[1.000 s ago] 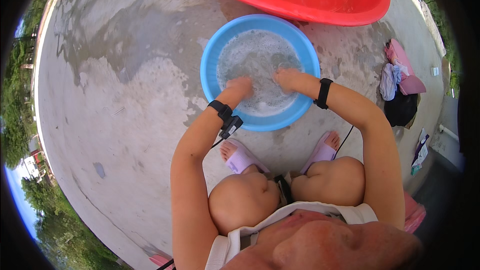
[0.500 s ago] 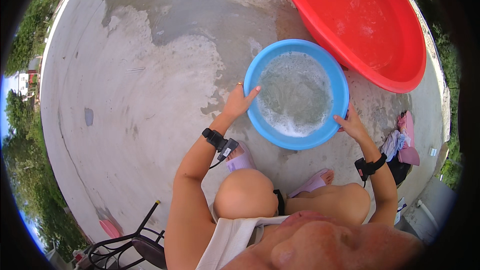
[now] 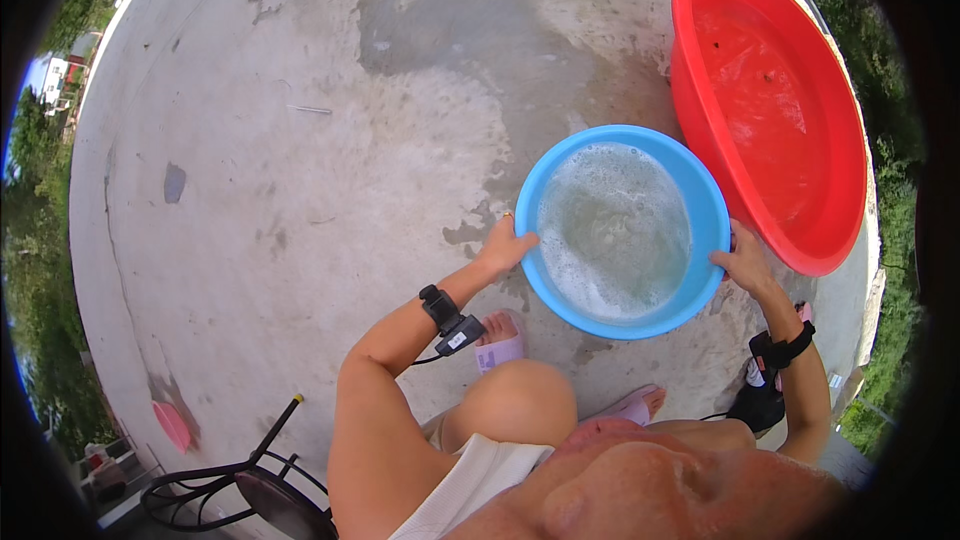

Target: The person washes various items of clothing and a hat by hand in a basin of soapy water, scrubbing them before wringing them out and dumping the water.

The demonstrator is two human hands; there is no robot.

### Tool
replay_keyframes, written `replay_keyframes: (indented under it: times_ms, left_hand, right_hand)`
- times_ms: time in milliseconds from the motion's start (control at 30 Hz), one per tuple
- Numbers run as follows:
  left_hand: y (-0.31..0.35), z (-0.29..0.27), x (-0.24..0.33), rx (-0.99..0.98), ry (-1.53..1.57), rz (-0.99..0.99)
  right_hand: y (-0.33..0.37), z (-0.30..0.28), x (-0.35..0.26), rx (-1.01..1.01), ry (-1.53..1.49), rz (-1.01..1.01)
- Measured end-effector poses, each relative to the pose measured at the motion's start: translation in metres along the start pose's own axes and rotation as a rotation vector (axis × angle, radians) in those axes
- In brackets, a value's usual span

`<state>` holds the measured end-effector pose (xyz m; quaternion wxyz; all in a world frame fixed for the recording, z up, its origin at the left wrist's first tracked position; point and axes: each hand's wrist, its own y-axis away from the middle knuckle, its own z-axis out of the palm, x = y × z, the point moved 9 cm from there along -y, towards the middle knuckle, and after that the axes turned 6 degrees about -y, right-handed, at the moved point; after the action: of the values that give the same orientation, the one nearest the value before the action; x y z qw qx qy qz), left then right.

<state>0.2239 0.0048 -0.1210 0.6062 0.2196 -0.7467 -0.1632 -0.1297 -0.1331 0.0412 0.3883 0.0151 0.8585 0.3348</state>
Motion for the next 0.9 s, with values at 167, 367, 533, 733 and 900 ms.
replay_keyframes:
  times_ms: [167,367,533,733,900]
  left_hand:
    - [-0.022,-0.056,-0.014,0.013,0.291,-0.184]
    - [-0.053,-0.125,-0.005,0.021,0.508,-0.287]
    - [-0.068,-0.183,0.02,0.242,0.517,-0.13]
    - [-0.084,-0.201,0.044,0.281,0.208,0.017]
    - [-0.083,-0.183,0.074,0.309,0.016,0.172]
  right_hand:
    - [-0.063,0.021,-0.072,-0.033,-0.006,-0.035]
    - [-0.126,0.054,-0.159,-0.03,-0.19,-0.037]
    - [-0.137,0.092,-0.163,-0.079,-0.166,-0.083]
    - [-0.156,0.112,-0.076,-0.086,-0.298,0.02]
    - [-0.141,0.12,-0.025,-0.022,-0.348,0.154]
